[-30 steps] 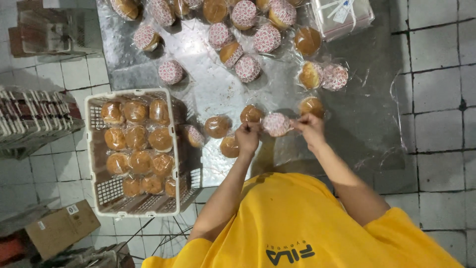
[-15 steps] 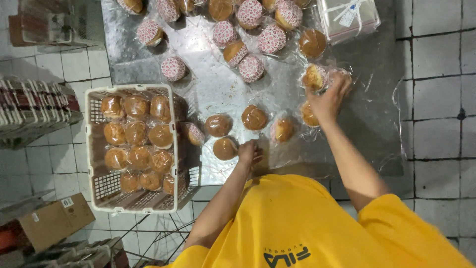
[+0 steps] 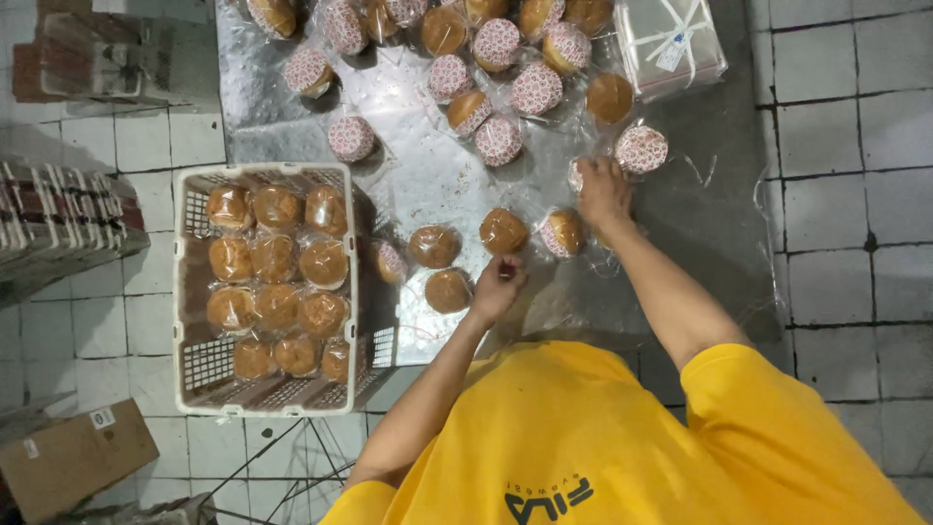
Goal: The person places individual baked goods into plastic bags by hand and then arranges the packaged items into a plastic crate.
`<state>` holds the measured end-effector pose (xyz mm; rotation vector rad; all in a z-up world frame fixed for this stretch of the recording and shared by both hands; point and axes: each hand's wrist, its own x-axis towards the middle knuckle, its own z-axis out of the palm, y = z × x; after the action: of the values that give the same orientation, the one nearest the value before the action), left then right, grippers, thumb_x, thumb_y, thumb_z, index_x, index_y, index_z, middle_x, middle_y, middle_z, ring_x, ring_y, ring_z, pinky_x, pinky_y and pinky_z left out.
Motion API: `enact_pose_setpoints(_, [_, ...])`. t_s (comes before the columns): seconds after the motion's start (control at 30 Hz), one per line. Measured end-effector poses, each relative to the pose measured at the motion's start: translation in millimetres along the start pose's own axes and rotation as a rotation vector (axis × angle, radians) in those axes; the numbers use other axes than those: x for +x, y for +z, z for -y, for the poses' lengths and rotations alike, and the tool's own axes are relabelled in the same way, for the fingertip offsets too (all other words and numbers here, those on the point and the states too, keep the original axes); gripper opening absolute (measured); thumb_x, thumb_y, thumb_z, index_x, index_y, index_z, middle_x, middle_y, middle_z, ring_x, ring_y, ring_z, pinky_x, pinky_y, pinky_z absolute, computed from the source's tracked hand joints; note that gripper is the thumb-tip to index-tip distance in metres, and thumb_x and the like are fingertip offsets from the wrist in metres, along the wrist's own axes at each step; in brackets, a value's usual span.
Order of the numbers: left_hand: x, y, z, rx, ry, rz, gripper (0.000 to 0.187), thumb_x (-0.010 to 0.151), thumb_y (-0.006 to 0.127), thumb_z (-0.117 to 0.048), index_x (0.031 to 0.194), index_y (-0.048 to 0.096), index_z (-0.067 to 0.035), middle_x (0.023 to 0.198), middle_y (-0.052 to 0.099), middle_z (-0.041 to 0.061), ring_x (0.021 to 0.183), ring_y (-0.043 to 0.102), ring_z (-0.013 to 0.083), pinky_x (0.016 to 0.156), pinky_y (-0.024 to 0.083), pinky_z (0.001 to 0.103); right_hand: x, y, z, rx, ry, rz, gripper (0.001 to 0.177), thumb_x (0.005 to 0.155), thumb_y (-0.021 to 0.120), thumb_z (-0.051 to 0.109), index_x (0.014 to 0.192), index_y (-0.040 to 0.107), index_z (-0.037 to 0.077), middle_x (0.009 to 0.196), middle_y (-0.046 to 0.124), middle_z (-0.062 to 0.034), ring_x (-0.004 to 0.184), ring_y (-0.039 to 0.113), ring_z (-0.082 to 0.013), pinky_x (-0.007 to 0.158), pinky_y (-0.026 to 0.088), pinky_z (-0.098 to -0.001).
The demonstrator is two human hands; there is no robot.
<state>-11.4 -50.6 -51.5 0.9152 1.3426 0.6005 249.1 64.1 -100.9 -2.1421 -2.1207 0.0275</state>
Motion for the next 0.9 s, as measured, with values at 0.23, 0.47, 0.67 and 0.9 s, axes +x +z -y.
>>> enact_pose_setpoints(0.23, [-50,9,-115,0.722,0.407,0.135,0.106,0.074,0.086,-0.017,0.16,0.025,-0.012,0.161,0.032,0.024,0.151,0.023,0.0475,0.123,0.021,0.062,-49,-71,37,0.81,0.489,0.012,0.069,0.075,0.078,0.011,0.137,0.048,0.016,0.106,0.073,-0.0139,0.099,0.072,-0.0334,0.077,0.058,-0.0437])
enact_pose_setpoints(0.47, [-14,1,-80,0.51,0.513,0.248,0.088,0.078,0.084,-0.018,0.154,0.04,-0.012,0.141,0.056,0.024,0.138,0.05,0.0414,0.12,0.038,0.048,-96,-104,89,1.595,0.749,0.244,0.05,0.089,0.071,0.011,0.134,0.05,0.004,0.103,0.076,-0.0074,0.06,0.069,-0.0068,0.053,0.064,-0.0226])
enact_pose_setpoints(0.67, [-57,-33,-118,-0.189,0.095,0.198,0.071,0.08,0.08,-0.024,0.141,0.05,-0.005,0.126,0.063,0.02,0.105,0.066,0.0291,0.083,0.059,0.045,-123,-114,60,1.443,0.377,-0.005,0.065,0.092,0.083,0.022,0.146,0.049,0.009,0.123,0.061,-0.015,0.111,0.06,-0.024,0.083,0.06,-0.0384])
enact_pose_setpoints(0.9, [-50,-56,-49,-0.646,0.228,0.441,0.112,0.061,0.073,-0.09,0.147,0.053,-0.02,0.145,0.056,0.007,0.133,0.053,0.026,0.106,0.049,0.045,-160,-129,142,1.708,0.347,0.114,0.057,0.083,0.086,0.013,0.131,0.058,0.004,0.107,0.067,-0.0083,0.085,0.071,-0.0176,0.06,0.066,-0.0317])
